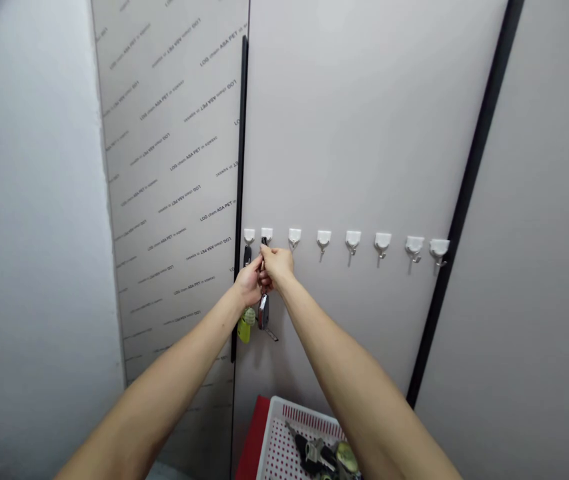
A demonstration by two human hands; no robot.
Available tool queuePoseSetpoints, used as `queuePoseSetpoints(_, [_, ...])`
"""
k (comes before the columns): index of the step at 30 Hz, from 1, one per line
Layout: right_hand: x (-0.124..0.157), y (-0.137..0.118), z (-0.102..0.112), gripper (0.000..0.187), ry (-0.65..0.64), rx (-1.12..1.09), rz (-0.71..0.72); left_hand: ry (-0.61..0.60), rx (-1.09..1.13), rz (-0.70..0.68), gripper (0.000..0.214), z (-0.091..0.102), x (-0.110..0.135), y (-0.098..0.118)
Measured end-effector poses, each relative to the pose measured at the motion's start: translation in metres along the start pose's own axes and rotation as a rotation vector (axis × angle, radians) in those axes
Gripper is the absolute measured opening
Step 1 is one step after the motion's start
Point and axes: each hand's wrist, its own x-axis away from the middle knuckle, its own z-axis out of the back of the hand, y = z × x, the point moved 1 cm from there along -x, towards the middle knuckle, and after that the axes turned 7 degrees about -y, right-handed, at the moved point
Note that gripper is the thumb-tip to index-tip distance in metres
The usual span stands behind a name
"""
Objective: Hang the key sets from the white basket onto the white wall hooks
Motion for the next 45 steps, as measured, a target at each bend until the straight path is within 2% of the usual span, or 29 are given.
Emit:
queuePoseSetpoints(3, [-0.006,0.007,0.002,0.026,0.012,0.169,-0.019,-0.024,-0.003,0.016,0.037,0.004,-0.005,-0.007])
queuePoseSetpoints(7, [-0.009,0.009,0.006,0.033,0.090,0.505,0.069,0.072,-0.081,-0.058,0.034,0.009,-0.012,-0.018])
queuePoseSetpoints(11, [-0.003,0.009,0.009,0.037,0.078,0.715,0.131,0.154,-0.415,-0.225,0.030,0.018,-0.010,-0.029])
queuePoseSetpoints(13, [0.005,0.016,0.015,0.039,0.025,0.764,0.153,0.211,-0.599,-0.307,0.017,0.027,-0.001,-0.035])
queuePoseSetpoints(14, [0.011,0.023,0.019,0.040,-0.005,0.776,0.168,0.246,-0.685,-0.344,0.009,0.033,0.005,-0.039])
queuePoseSetpoints(15, [0.018,0.031,0.025,0.039,-0.032,0.785,0.182,0.288,-0.769,-0.378,0.010,0.038,0.012,-0.044])
queuePoseSetpoints(17, [0.036,0.055,0.042,0.035,-0.091,0.805,0.188,0.355,-0.946,-0.457,0.024,0.050,0.029,-0.057])
queuePoseSetpoints(19, [0.057,0.088,0.063,0.031,-0.166,0.838,0.127,0.345,-1.064,-0.487,0.028,0.059,0.045,-0.075])
queuePoseSetpoints(21, [0.080,0.125,0.086,0.028,-0.252,0.885,0.011,0.253,-1.117,-0.417,0.028,0.064,0.059,-0.099])
queuePoseSetpoints(25, [0.128,0.193,0.124,0.026,-0.432,1.004,-0.179,-0.042,-1.301,-0.141,0.023,0.064,0.081,-0.159])
queuePoseSetpoints(28, [0.153,0.224,0.137,0.025,-0.528,1.109,-0.227,-0.301,-1.491,0.004,0.024,0.063,0.089,-0.198])
queuePoseSetpoints(30, [0.162,0.234,0.137,0.026,-0.548,1.153,-0.203,-0.411,-1.599,0.091,0.026,0.065,0.091,-0.216])
queuePoseSetpoints(32, [0.165,0.238,0.134,0.029,-0.549,1.185,-0.175,-0.446,-1.655,0.160,0.026,0.069,0.091,-0.227])
queuePoseSetpoints(34, [0.165,0.240,0.129,0.032,-0.575,1.199,-0.180,-0.425,-1.655,0.191,0.024,0.072,0.091,-0.231])
queuePoseSetpoints(39, [0.159,0.237,0.126,0.026,-0.635,1.167,-0.201,-0.394,-1.628,0.234,0.022,0.074,0.094,-0.229])
queuePoseSetpoints(42, [0.157,0.233,0.129,0.023,-0.555,1.009,-0.186,-0.381,-1.596,0.241,0.019,0.073,0.095,-0.225])
queuePoseSetpoints(45, [0.155,0.227,0.133,0.025,-0.444,0.688,-0.222,-0.366,-1.457,0.235,0.021,0.068,0.093,-0.221])
